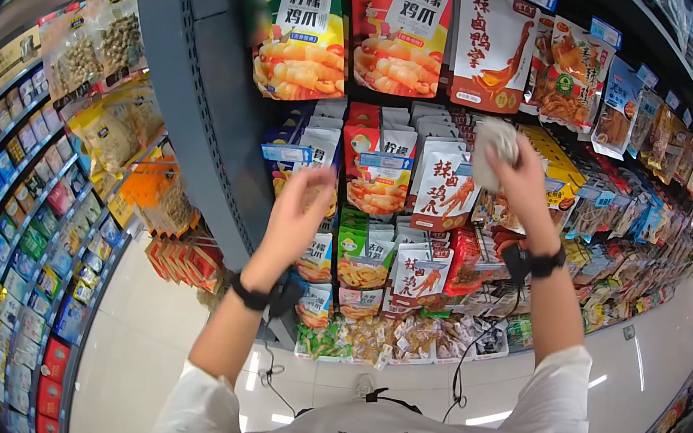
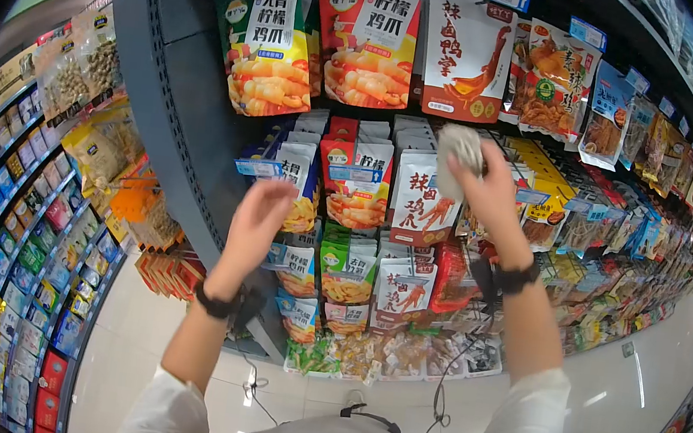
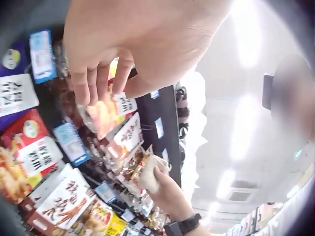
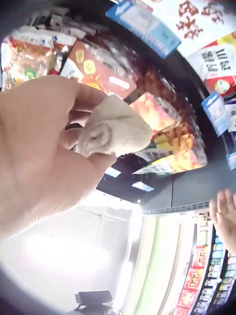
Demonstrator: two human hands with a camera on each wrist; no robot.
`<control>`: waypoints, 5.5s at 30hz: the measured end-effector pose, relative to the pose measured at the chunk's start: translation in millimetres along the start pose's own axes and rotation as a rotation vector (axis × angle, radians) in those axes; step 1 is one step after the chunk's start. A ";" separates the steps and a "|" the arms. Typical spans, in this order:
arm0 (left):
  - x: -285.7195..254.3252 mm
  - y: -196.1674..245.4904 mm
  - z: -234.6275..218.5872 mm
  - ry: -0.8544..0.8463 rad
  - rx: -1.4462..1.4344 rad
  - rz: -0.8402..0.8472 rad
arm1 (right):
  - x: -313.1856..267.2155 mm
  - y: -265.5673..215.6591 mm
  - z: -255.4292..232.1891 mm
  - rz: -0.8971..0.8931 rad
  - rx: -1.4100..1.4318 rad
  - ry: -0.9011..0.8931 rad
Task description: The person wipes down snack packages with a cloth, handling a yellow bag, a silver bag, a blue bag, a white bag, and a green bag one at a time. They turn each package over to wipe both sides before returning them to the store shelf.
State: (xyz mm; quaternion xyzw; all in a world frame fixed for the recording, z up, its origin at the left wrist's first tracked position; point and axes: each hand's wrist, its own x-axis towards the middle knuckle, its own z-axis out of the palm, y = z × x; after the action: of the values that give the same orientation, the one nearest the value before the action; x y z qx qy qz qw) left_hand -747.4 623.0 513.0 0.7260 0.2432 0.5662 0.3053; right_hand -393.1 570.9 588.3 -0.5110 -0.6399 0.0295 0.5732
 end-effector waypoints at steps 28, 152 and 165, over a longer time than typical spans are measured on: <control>251.1 8.1 53.1 0.177 -0.139 -0.001 | 165.1 -17.7 110.0 -0.049 0.665 0.157; -142.4 -19.4 127.5 0.168 -0.753 -0.700 | -214.8 65.7 87.5 -0.002 0.036 -0.057; -143.2 -27.1 129.0 0.126 -1.050 -0.891 | -201.4 27.6 81.3 -0.350 -0.312 -0.302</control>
State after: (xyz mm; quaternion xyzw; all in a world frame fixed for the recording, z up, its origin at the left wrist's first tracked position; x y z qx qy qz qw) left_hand -656.8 520.1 374.8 0.2786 0.2290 0.4706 0.8053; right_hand -474.1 490.1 401.7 -0.4645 -0.7935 -0.0931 0.3820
